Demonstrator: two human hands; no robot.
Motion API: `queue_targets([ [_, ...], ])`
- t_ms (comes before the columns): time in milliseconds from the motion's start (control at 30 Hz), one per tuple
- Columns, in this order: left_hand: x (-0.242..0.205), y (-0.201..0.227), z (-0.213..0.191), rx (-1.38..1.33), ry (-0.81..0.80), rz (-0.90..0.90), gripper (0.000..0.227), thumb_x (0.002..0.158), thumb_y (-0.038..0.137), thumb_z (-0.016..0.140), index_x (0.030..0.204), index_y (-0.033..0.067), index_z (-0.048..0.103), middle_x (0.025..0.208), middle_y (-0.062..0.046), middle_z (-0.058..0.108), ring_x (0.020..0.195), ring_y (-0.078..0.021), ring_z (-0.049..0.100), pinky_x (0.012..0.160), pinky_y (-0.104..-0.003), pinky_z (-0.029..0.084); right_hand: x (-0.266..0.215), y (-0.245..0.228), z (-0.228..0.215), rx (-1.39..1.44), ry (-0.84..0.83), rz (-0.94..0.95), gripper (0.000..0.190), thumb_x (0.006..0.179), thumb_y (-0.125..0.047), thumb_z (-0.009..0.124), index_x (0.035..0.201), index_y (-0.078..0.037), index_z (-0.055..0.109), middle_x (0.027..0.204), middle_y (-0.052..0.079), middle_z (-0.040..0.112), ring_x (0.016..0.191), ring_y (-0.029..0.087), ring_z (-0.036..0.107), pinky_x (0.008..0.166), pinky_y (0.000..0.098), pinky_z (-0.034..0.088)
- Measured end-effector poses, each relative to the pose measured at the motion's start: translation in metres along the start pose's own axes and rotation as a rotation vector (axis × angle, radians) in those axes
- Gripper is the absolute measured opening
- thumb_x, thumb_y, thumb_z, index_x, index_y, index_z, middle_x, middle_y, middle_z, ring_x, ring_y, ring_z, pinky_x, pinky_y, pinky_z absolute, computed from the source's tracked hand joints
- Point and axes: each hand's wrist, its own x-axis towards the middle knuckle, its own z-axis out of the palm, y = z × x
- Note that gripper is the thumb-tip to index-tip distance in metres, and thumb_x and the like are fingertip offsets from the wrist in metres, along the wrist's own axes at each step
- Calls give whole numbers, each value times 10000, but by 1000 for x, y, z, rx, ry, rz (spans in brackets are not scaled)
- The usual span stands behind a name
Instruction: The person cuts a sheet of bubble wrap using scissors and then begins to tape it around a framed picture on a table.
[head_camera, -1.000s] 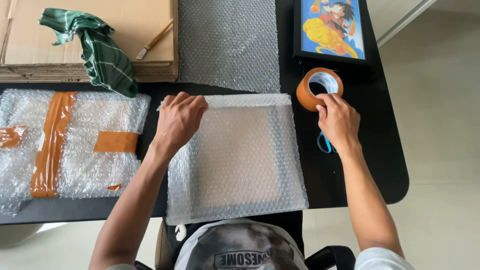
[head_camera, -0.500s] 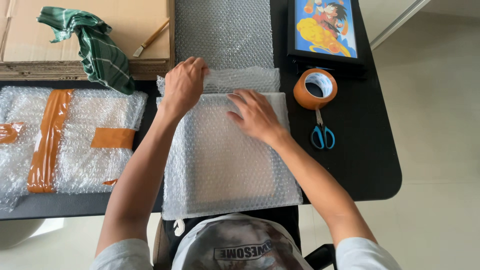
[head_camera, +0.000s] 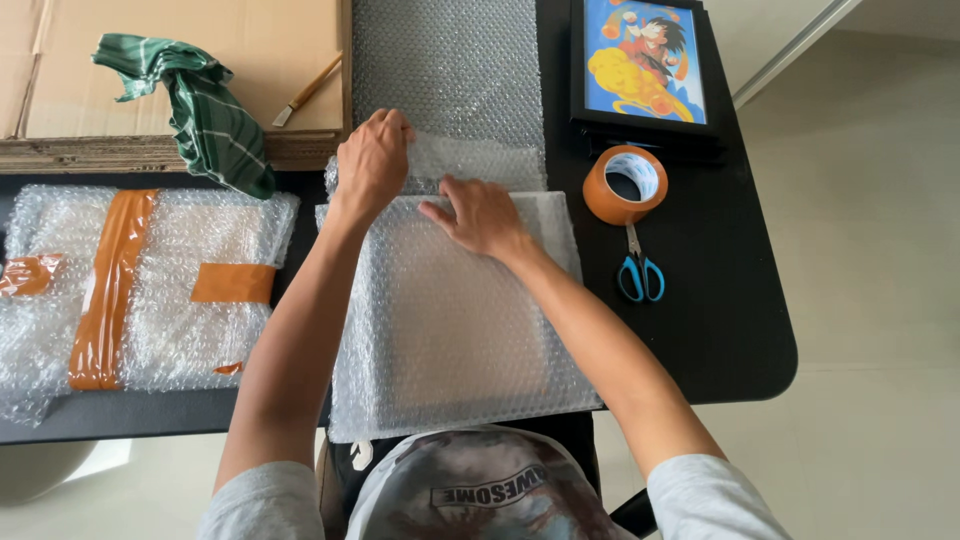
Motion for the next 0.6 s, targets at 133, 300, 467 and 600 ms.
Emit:
queue_targets([
  [133,-11,-1,-20,5,1,108,152,983,240,465,953,127,562,859,-73,541,844,-369,624,682,-533,525,-1,19,4,-73,107,18,346,951,-424,472,911,-122,636,798,84,671,797,297,664,679,447,518],
  [300,-39,12,-57,-168,-33,400,213,1007,133,437,945,43,619,934,-108,673,748,-307,629,538,-424,457,0,42,-45,-196,131,38,832,857,-353,720,1485,-200,196,1511,95,368,1404,313,320,1112,597,179],
  [467,-64,29,-66,45,-162,322,150,934,240,541,970,122,627,821,-87,614,852,-333,624,705,-488,515,-18,50,-40,-133,140,-101,49,829,-279,670,843,-241,643,766,-60,641,774,170,641,685,327,513],
  [600,-83,57,-20,103,-102,451,258,862,297,613,1077,159,641,888,-54,611,943,-265,601,770,-406,496,-48,30,-34,-240,192,-135,112,877,-315,603,806,-250,660,809,-69,608,798,169,573,633,318,506],
])
